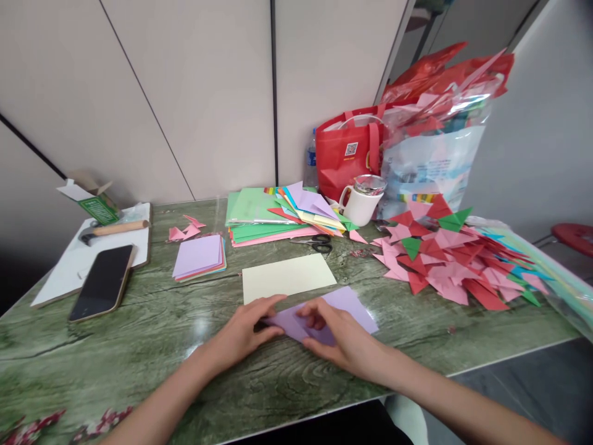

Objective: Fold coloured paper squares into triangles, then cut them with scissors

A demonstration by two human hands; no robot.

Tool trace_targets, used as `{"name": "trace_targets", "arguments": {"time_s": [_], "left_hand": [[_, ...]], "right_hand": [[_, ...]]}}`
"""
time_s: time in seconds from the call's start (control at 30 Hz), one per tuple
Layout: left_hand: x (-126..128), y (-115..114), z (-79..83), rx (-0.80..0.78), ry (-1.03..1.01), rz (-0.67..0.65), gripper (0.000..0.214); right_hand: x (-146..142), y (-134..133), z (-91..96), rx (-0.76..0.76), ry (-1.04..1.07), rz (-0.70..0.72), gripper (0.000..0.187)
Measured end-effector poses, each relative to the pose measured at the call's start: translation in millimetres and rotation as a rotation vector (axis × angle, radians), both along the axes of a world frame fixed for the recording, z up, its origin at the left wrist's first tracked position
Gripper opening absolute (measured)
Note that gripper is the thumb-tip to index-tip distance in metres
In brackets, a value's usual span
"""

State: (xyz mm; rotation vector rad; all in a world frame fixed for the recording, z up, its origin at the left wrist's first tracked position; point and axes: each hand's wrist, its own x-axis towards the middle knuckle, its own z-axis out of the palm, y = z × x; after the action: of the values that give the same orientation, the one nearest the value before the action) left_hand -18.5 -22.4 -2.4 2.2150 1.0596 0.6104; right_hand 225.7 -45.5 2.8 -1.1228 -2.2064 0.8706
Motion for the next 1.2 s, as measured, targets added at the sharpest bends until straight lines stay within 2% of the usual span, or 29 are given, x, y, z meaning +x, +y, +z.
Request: {"name": "trace_targets", "arguments": {"time_s": [0.17, 0.23, 0.3, 0.4, 0.47, 0.7, 0.97, 1.2], "left_hand": [[5.4, -2.9, -5.7, 0.079, 0.014, 0.057, 0.06], [5.6, -7.2, -2.8, 0.187, 0.018, 0.065, 0.057], [4.6, -13.4, 0.3, 0.382, 0.063, 0.064, 0.047], [2.7, -23.6, 2.8, 0.663, 0.181, -0.098, 0.033], [2.7, -29.2, 2.9, 0.73, 0.272, -0.189, 0.03], [6.5, -38.6, -5.0, 0.724, 0.45, -0.238, 0.037], [9.6, -39.7, -1.4, 0.67, 0.542, -0.29, 0.067], [8.3, -45.9, -2.6, 0.693, 0.595, -0.251, 0.072]], "right_hand": [[7.5, 16.7, 17.5, 0.113, -0.146, 0.313, 0.025], [8.0, 23.2, 18.1, 0.117, -0.191, 0.366, 0.028], [7.4, 28.2, 15.6, 0.087, -0.178, 0.393, 0.036], [6.8, 32.8, 10.4, 0.032, -0.142, 0.417, 0.037], [7.3, 34.0, 7.7, -0.001, -0.12, 0.417, 0.033], [10.6, 32.4, -6.3, 0.014, 0.022, 0.29, 0.029], [8.0, 32.1, -17.0, 0.142, -0.002, 0.252, 0.024], [7.8, 33.0, -20.3, 0.199, 0.089, 0.231, 0.022]]}}
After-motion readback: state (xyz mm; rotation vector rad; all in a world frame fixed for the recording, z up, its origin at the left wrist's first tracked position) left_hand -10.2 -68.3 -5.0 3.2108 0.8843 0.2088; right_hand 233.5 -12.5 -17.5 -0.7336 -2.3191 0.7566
